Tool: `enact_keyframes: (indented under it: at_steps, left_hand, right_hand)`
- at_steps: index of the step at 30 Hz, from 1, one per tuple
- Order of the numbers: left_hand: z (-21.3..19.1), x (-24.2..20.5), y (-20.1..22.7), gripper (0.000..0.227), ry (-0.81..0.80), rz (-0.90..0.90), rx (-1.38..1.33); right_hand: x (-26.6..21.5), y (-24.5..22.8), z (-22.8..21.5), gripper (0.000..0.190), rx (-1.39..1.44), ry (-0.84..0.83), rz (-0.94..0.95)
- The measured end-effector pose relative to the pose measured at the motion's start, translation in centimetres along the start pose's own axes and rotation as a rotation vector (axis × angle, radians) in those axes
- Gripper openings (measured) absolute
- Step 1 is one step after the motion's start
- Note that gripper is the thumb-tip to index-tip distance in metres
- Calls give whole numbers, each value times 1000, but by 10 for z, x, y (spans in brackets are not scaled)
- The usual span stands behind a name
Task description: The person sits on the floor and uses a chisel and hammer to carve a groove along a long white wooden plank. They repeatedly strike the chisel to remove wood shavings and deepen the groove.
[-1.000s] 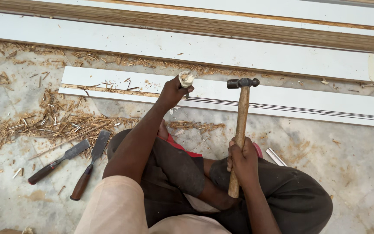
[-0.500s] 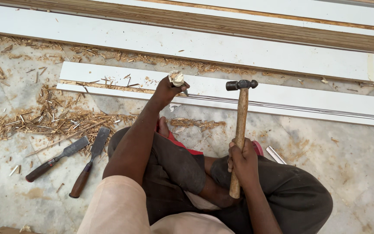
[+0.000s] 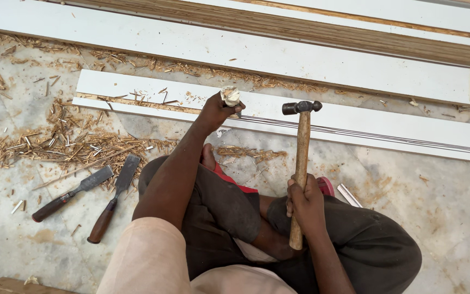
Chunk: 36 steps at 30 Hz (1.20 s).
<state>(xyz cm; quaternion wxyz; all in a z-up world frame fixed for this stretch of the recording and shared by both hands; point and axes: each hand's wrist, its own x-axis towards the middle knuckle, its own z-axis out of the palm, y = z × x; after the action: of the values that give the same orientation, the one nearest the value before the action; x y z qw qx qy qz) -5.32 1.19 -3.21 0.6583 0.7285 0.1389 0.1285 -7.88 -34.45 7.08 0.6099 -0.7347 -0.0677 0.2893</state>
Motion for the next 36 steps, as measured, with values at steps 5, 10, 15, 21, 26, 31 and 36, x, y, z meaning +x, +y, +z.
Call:
enact_keyframes:
  at_steps: [5, 10, 15, 21, 26, 31, 36]
  left_hand:
    - [5, 2, 9, 22, 0, -8, 109]
    - [9, 5, 14, 26, -16, 7, 157]
    - [13, 5, 11, 30, -15, 81, 189]
    - [14, 5, 26, 36, -8, 73, 422]
    - [19, 10, 30, 44, -59, 125, 415]
    - [31, 16, 36, 47, -82, 235, 493]
    - [35, 25, 33, 41, -146, 170, 553]
  right_hand:
    - [-3, -24, 6, 18, -55, -23, -32]
    - [-17, -79, 8, 19, -256, 40, -253]
    - [-5, -82, 27, 24, -509, 88, -364]
    - [14, -90, 19, 27, -793, -95, -328]
    - [-6, -90, 19, 28, -591, 125, -411]
    - [12, -89, 8, 24, -596, -40, -38]
    - [-2, -81, -6, 22, -352, 130, -256]
